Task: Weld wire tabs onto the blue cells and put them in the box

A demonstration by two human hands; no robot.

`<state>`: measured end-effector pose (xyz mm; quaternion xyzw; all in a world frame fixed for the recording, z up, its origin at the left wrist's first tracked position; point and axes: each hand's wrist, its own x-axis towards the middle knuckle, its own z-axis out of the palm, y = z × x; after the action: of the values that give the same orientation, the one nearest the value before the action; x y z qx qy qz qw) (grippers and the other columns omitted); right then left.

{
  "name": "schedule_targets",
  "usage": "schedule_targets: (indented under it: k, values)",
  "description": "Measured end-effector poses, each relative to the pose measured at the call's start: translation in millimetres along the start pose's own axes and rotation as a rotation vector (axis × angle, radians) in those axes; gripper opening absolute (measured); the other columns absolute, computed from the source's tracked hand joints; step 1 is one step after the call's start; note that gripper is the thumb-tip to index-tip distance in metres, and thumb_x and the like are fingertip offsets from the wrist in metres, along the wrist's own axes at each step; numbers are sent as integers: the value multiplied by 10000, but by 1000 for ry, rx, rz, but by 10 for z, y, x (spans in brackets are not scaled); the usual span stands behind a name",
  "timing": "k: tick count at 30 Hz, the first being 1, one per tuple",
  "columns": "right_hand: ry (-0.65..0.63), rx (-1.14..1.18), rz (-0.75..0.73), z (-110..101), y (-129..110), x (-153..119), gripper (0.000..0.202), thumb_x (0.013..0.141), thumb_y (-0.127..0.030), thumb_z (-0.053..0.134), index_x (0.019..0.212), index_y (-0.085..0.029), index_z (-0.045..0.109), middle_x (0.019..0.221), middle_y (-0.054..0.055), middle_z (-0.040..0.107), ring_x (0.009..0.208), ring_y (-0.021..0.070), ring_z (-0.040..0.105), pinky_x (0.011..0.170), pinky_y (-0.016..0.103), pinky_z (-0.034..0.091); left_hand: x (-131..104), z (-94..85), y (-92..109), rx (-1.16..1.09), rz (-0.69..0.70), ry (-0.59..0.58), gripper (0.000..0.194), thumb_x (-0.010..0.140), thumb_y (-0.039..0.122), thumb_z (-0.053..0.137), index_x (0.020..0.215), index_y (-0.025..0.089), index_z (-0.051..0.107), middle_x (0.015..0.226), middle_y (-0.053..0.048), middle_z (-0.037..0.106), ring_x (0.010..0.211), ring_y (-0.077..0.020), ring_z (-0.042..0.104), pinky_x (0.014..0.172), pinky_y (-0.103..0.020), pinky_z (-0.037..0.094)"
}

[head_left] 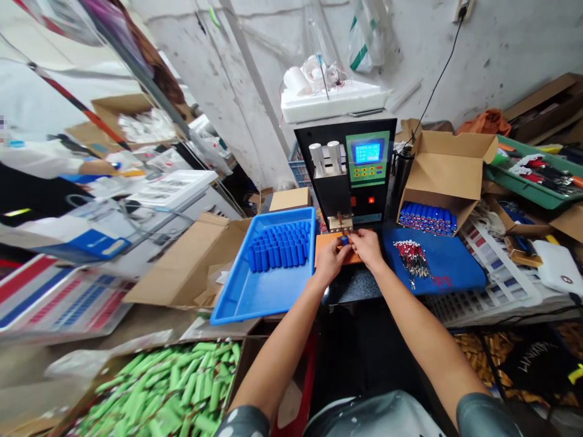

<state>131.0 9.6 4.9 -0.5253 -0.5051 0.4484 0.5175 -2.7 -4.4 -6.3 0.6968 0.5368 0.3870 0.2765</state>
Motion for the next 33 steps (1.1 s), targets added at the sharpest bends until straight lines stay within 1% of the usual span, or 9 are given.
schedule_targets:
  k: [3, 15, 19, 25, 33]
  values:
    - [53, -34, -24, 4, -7, 7, 282, 756, -438, 589, 691, -167, 631, 571, 26, 620, 553, 149, 576, 493, 222, 391, -6, -8, 34, 24, 5, 8, 258, 855, 388, 573, 936, 162, 669, 671, 0, 625, 562, -122, 535, 553, -229, 360]
    - [95, -116, -38, 40, -29, 48, 233, 744, -400, 616, 680, -179, 647, 635, 47, 670, 646, 191, 622, 531, 238, 418, 2, -15, 69, 75, -9, 15, 221, 865, 365, 561, 926, 177, 660, 649, 0, 616, 547, -130, 530, 545, -235, 342]
    - [109, -147, -59, 41, -25, 63, 225, 748, -388, 614, 666, -180, 647, 656, 46, 678, 643, 186, 620, 534, 237, 412, 3, -15, 61, 68, -12, 3, 228, 869, 371, 556, 931, 178, 659, 636, 5, 607, 543, -128, 523, 543, -231, 339]
    - [94, -173, -66, 42, -69, 45, 248, 765, -373, 601, 630, -167, 631, 632, 42, 665, 621, 175, 599, 530, 239, 383, 8, -11, 15, 67, 13, 9, 203, 871, 344, 546, 906, 170, 646, 701, -9, 637, 561, -120, 508, 549, -227, 337]
    - [102, -183, -79, 48, -91, 43, 233, 760, -360, 600, 617, -177, 623, 632, 39, 666, 623, 181, 603, 531, 245, 378, 9, 0, -2, 32, -4, 4, 212, 865, 336, 559, 952, 167, 654, 715, -12, 651, 569, -122, 528, 545, -218, 355]
